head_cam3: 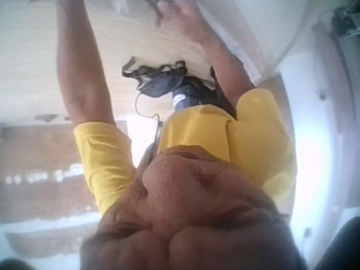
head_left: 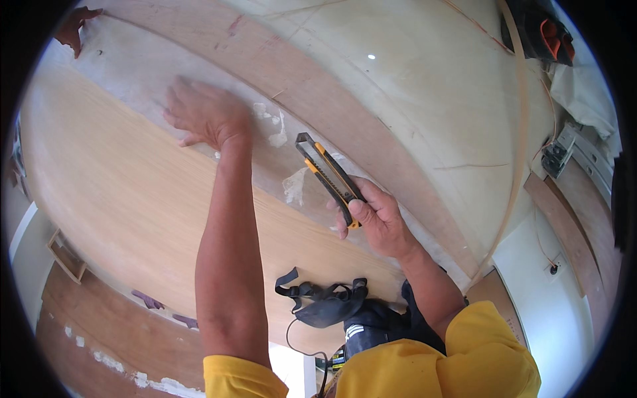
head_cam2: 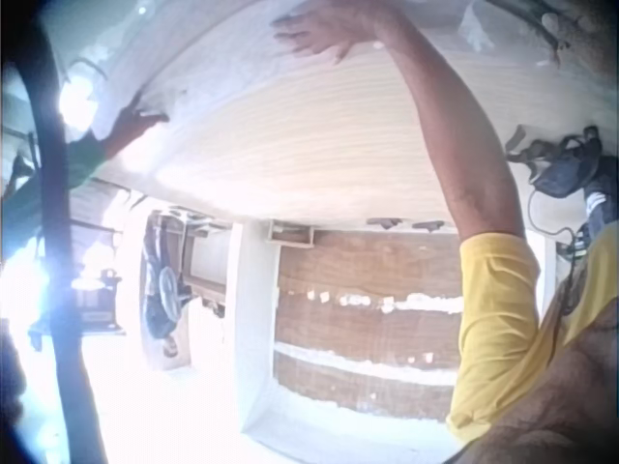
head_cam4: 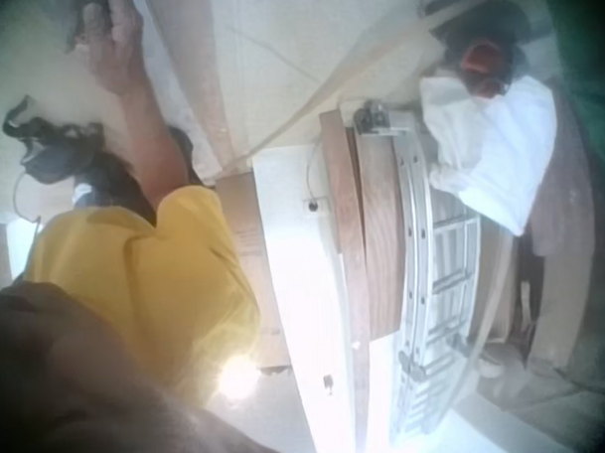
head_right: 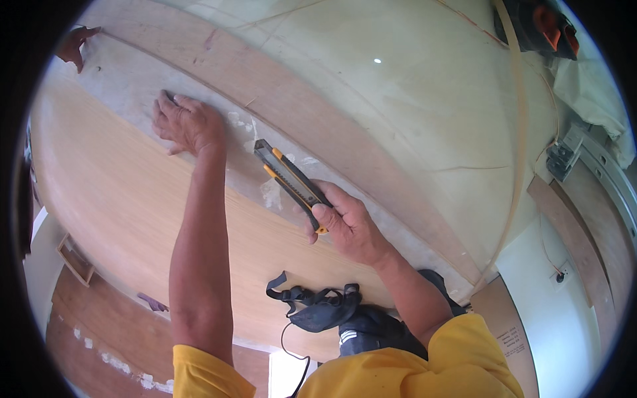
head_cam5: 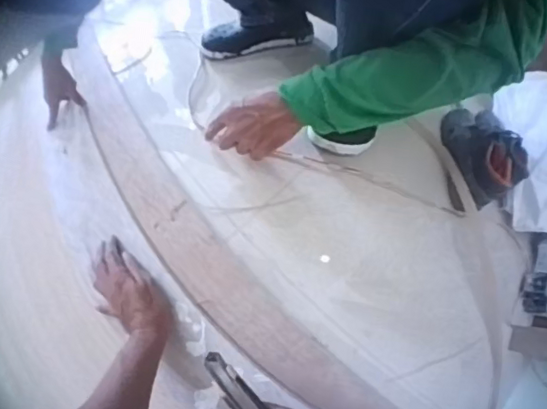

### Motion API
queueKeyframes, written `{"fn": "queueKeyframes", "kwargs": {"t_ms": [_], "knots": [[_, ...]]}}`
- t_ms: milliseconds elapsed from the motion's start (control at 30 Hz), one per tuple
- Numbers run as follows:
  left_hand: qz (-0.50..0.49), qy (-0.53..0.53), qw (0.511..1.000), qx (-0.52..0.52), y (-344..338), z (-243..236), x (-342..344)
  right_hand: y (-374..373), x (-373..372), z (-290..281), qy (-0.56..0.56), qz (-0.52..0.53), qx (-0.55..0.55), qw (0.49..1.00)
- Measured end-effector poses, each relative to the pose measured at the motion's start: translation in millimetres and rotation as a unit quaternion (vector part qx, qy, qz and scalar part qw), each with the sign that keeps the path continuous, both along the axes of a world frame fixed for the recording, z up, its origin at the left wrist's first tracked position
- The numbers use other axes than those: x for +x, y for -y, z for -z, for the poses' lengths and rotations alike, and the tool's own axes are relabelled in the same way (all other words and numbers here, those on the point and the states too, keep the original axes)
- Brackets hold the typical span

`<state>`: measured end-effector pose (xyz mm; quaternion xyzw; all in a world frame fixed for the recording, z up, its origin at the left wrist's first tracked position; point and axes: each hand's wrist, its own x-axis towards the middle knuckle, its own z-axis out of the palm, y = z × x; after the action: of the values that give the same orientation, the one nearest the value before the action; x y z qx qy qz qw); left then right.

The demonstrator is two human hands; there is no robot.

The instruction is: The person positions a large sheet of laminate flooring on the floor and uses a utility knife to score and cut along a marked line. They then adjust and put on a head-mounted camera before continuing to work on the laminate with others present.

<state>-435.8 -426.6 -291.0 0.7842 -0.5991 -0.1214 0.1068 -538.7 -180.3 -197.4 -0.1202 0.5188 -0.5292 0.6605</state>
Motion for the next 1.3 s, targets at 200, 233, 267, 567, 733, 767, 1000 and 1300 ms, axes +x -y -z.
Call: {"fn": "queueKeyframes", "kwargs": {"t_ms": [200, 233, 267, 567, 733, 767, 1000, 1300], "knots": [[-0.024, -0.015, 1.000, -0.012, 0, -3, -4, -10, -2, 14, -0.001, -0.027, 0.148, 0.989], [-0.024, -0.011, 1.000, -0.010, 0, -2, -4, -10, -3, 17, -0.010, -0.042, 0.161, 0.986], [-0.024, -0.006, 1.000, -0.009, 0, -1, -4, -7, -2, 20, -0.019, -0.030, 0.138, 0.990], [-0.016, 0.012, 1.000, 0.013, 2, 2, -1, 45, -23, 22, -0.152, -0.066, 0.081, 0.983], [0.009, 0.008, 0.999, 0.033, 1, -7, -5, 68, -27, 39, -0.335, -0.117, 0.038, 0.934], [0.008, 0.004, 0.999, 0.035, 1, -8, -6, 68, -24, 45, -0.377, -0.124, 0.032, 0.917], [0.000, 0.015, 0.999, 0.036, 3, -3, -2, 87, -9, 44, -0.519, -0.168, 0.023, 0.838], [-0.012, 0.023, 0.999, 0.041, 3, -3, -5, 101, -10, 39, -0.533, -0.267, 0.066, 0.800]]}}
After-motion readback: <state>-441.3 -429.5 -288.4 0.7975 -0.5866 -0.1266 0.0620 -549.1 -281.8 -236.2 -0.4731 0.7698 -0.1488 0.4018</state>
